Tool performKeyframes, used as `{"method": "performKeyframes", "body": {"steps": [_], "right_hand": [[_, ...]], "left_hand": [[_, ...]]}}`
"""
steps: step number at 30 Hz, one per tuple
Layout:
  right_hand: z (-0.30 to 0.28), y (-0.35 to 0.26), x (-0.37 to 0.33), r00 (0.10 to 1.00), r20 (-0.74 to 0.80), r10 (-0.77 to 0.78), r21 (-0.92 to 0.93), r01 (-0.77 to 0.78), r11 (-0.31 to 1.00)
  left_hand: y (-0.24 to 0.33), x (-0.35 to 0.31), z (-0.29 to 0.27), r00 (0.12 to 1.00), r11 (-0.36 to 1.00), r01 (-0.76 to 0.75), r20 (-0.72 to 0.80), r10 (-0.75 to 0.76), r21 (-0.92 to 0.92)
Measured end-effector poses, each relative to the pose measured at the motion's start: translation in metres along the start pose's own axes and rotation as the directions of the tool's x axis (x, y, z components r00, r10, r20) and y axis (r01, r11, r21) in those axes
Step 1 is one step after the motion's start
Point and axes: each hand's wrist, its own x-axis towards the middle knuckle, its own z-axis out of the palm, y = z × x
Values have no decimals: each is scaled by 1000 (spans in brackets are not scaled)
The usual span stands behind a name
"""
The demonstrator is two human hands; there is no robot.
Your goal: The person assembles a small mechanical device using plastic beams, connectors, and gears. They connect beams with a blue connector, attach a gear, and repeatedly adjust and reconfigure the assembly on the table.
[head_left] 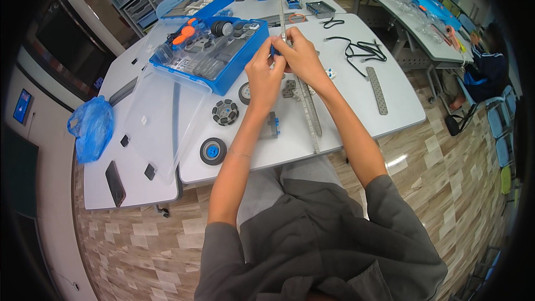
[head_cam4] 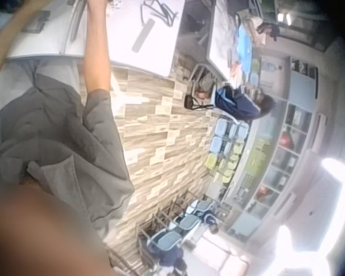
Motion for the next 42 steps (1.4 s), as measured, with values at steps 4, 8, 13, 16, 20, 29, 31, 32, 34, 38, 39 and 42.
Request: {"method": "performKeyframes", "body": {"steps": [4,8,13,16,20,29,31,32,34,38,39,42], "right_hand": [[2,6,3,999,-26,-38,-32,37,999],[-2,11,7,998,-50,-37,-13,36,999],[-13,12,10,996,70,61,54,-65,996],[-17,12,10,988,128,88,65,-97,993],[-20,12,11,977,193,89,92,-108,990],[-20,13,12,960,266,88,156,-132,979],[-19,13,12,969,231,90,135,-124,983],[-18,13,11,977,197,84,115,-108,987],[-17,12,10,984,158,84,97,-100,990],[-16,8,10,983,132,125,58,-133,989],[-16,7,10,982,124,139,38,-145,989],[-15,5,9,981,141,133,8,-135,991]], "left_hand": [[0,1,0,997,998,68,30,-68,-2],[-2,3,-3,996,997,59,67,-55,-49],[-13,8,-13,965,954,157,246,-93,-256],[-18,11,-17,935,894,248,332,-121,-374],[-20,14,-20,917,873,272,383,-108,-405],[-16,12,-20,950,889,210,298,-88,-406],[-15,14,-21,940,891,242,320,-118,-383],[-15,14,-23,928,888,275,342,-146,-369],[-14,14,-25,913,878,309,371,-166,-367],[-15,14,-24,877,691,452,423,-228,-564],[-15,14,-23,859,575,504,448,-250,-645],[-16,13,-20,834,508,552,446,-325,-662]]}}
